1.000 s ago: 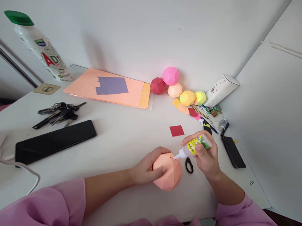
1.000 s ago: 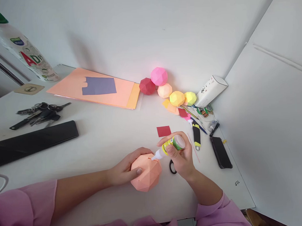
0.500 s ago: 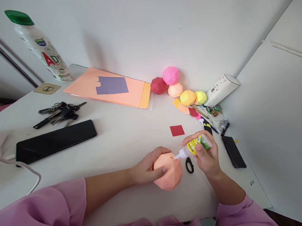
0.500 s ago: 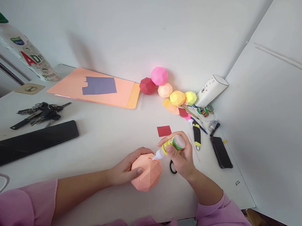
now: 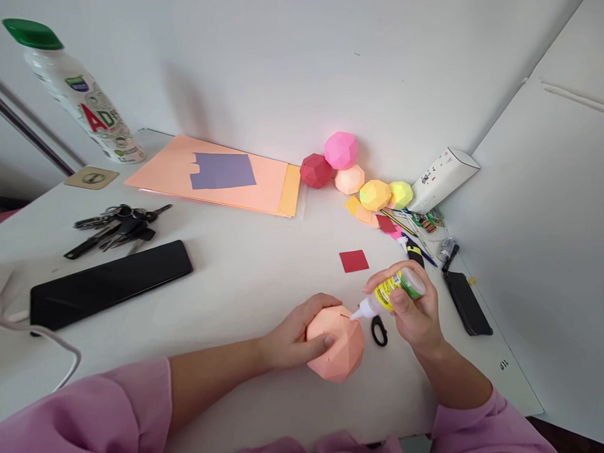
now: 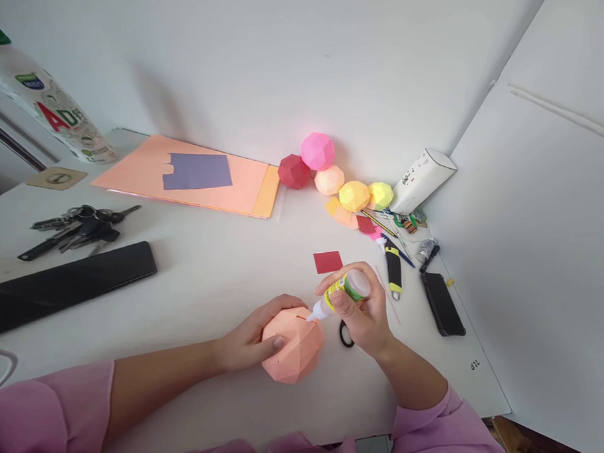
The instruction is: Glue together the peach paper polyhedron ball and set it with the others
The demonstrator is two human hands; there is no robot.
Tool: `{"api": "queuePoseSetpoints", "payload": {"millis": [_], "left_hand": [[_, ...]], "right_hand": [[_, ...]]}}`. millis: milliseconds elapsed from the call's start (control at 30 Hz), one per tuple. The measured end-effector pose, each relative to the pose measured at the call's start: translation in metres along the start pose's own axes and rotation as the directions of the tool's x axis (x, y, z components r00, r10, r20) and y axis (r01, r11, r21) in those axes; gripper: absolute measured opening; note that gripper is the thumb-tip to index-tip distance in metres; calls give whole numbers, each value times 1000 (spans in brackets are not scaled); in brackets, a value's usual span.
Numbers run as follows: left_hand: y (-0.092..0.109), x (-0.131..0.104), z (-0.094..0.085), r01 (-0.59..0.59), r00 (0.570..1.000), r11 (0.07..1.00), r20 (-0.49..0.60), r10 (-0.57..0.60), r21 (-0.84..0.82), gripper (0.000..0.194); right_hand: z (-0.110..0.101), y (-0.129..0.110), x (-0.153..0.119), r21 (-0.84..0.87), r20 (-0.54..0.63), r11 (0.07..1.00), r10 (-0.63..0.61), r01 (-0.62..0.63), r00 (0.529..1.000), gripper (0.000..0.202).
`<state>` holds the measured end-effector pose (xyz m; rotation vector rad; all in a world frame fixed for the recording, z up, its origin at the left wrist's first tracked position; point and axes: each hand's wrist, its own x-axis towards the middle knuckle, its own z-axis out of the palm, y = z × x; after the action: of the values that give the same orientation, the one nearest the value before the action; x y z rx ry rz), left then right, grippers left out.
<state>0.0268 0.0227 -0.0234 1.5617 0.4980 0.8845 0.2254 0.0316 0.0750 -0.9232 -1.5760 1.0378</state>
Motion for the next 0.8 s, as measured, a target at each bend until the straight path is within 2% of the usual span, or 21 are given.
{"api": "queuePoseSetpoints", "payload": {"millis": [800], "left_hand": [[2, 0, -1, 0, 1000, 1000, 5, 0, -12, 56]], "right_hand": [[0, -4, 1, 1, 31, 1000, -6, 6, 999, 20]]}}
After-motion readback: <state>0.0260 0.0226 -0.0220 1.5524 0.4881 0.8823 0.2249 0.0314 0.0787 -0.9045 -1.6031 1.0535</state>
